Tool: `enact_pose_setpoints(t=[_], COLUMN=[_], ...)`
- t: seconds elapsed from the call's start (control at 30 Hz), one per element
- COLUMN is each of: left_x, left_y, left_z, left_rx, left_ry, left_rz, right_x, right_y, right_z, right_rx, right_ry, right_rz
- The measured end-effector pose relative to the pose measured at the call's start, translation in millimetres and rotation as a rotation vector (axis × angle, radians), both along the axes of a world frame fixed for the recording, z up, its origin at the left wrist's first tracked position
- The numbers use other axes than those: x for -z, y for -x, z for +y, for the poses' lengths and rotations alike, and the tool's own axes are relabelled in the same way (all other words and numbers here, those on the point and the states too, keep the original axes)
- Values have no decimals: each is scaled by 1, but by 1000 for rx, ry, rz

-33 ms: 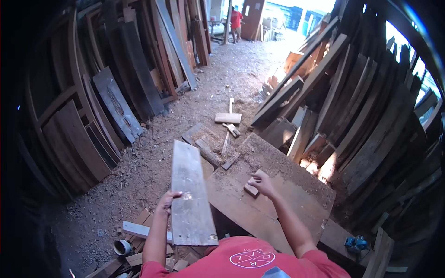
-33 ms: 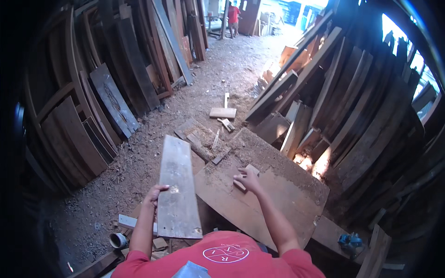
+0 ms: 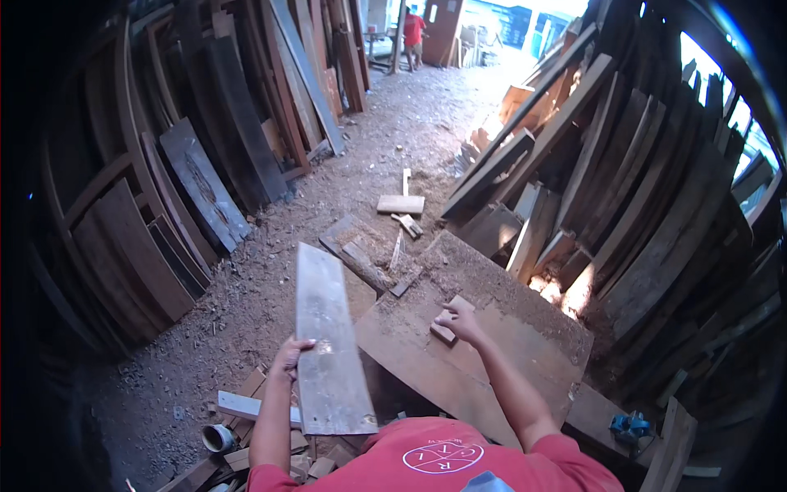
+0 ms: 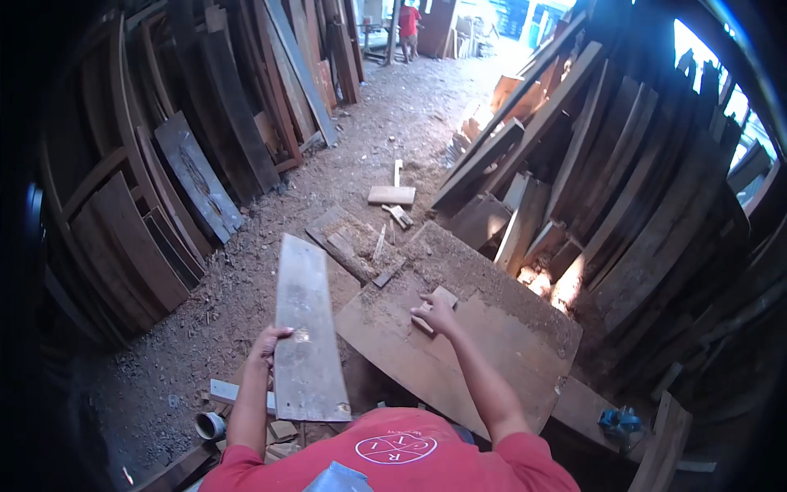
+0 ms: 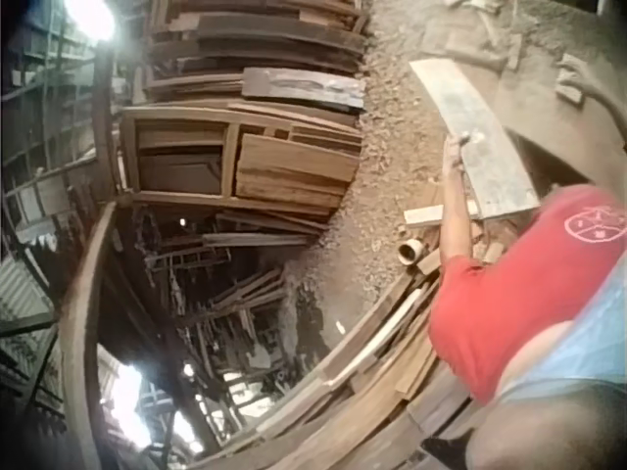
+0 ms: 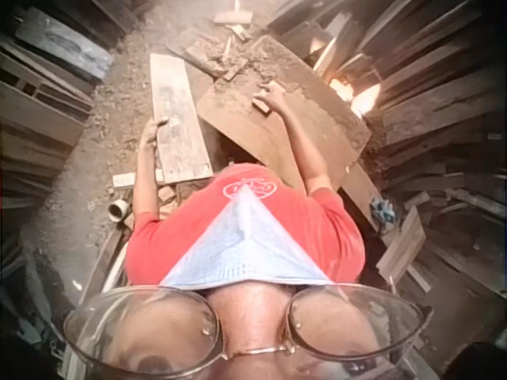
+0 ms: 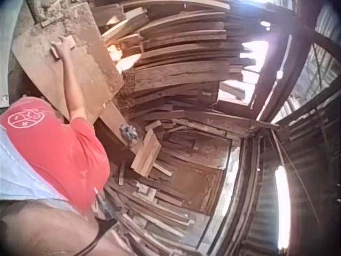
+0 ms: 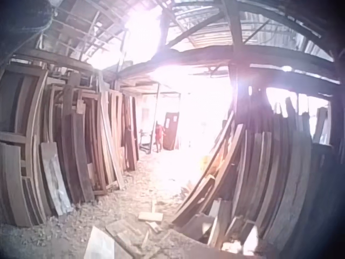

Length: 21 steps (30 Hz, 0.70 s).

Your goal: The person uses a tape measure to mark a wooden plank, cuts the plank with a circular saw, and then uses an electric planer to smooth the surface of the wood.

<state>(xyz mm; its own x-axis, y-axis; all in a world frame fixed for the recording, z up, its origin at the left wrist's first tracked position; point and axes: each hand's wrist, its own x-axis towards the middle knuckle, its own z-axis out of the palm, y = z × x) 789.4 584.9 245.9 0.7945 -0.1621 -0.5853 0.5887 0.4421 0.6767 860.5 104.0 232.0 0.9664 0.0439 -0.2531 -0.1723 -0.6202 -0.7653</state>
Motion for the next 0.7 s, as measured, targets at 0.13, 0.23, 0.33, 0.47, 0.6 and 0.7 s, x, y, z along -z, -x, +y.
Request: enact_pose_setpoints(t=[0.13,0.23,0.33,0.47,0.6,0.7], left_x=[29,21,-6,-52,-57,-79], left_y=[45,93,115,125,86,58], left_z=[51,63,67,59,29,-14], left_rx=[-155,-198,-93,62,360,620], left_ry=[-559,-780,-1000,-1054,-1179,-1104], left_rz=[-247,-332,-375,-416,-697,-634], right_x=[56,79,99,117,152,132], right_y=[-31,-36,-28,-32,-62,-50], right_z=[20,17,10,1,-35,-39], right_rx=[-42,86,16,-13,-118,-218], right_ry=[383,448,572,786,755,727], right_rz=[142,281,418,241,219,234])
